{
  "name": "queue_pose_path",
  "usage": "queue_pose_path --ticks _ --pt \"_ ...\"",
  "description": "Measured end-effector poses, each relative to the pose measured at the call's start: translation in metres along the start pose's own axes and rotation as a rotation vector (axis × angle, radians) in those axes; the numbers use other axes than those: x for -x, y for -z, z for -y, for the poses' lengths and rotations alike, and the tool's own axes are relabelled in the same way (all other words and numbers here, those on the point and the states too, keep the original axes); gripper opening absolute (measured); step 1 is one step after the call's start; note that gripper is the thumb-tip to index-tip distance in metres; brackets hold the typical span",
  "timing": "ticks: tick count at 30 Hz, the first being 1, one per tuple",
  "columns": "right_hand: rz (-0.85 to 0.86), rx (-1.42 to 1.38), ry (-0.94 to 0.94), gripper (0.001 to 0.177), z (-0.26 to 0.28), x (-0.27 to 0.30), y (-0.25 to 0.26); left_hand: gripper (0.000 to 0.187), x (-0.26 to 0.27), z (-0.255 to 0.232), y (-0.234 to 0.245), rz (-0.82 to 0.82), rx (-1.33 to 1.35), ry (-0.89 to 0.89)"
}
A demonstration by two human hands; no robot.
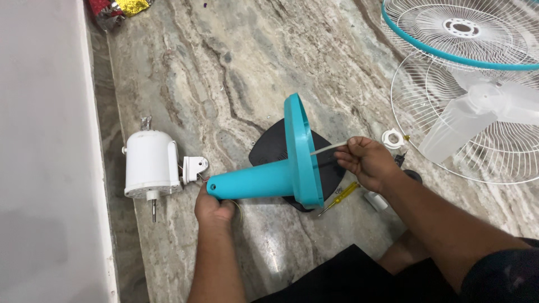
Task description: The person connects a white power cord to a white fan motor and then to a teal fan housing. They route the cord through the housing and align the motor with the housing, preparing to assemble the fan components.
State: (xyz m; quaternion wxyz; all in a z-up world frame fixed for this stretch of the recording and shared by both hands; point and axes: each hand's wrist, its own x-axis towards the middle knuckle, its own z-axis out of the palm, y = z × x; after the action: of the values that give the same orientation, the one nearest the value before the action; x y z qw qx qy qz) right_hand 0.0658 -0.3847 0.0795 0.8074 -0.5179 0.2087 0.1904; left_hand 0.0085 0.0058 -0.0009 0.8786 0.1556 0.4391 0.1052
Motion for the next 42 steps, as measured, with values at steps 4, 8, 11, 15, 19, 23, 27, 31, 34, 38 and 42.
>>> queue_pose_path --ticks 4,8,11,15,19,23,27,31,34,38,42 --pt "-0.077 0.15 0.034 0.006 0.0 0.007 -0.012 0.017 0.002 -0.003 -0.002 -0.04 -0.032 -0.016" --pt "-0.126 0.158 0.081 0.003 0.002 0.014 -0.023 0.014 0.01 -0.005 -0.008 -0.032 -0.076 -0.023" --pt "-0.126 0.153 0.09 0.003 0.004 0.018 -0.028 0.02 0.017 -0.008 -0.013 0.009 -0.064 -0.001" --pt "-0.164 0.19 0.048 0.007 0.005 0.018 -0.027 0.036 0.021 -0.008 -0.016 -0.072 -0.035 0.014" --pt "0.05 0.232 0.127 0.022 -0.004 0.012 -0.02 0.02 0.012 -0.009 -0.015 -0.045 -0.08 0.04" --pt "0.088 0.151 0.119 0.012 -0.012 0.007 -0.014 0.017 -0.001 -0.009 -0.008 -0.044 -0.108 0.011" --pt "0.057 0.096 0.089 0.012 -0.017 0.01 -0.023 0.014 -0.012 -0.007 0.0 0.008 -0.064 0.031" --pt "0.088 0.0 0.11 0.015 -0.024 0.018 -0.038 0.012 -0.017 -0.004 0.002 0.032 -0.068 0.009" --pt "0.078 -0.086 0.084 0.012 -0.027 0.023 -0.045 0.011 -0.015 -0.002 0.001 -0.006 -0.056 0.02" --pt "0.0 -0.131 0.059 0.015 -0.033 0.026 -0.051 0.012 -0.013 0.002 0.0 -0.015 -0.073 0.024" --pt "0.15 0.005 0.101 0.014 -0.054 0.031 -0.061 0.016 -0.006 0.007 -0.005 -0.008 -0.112 0.022"
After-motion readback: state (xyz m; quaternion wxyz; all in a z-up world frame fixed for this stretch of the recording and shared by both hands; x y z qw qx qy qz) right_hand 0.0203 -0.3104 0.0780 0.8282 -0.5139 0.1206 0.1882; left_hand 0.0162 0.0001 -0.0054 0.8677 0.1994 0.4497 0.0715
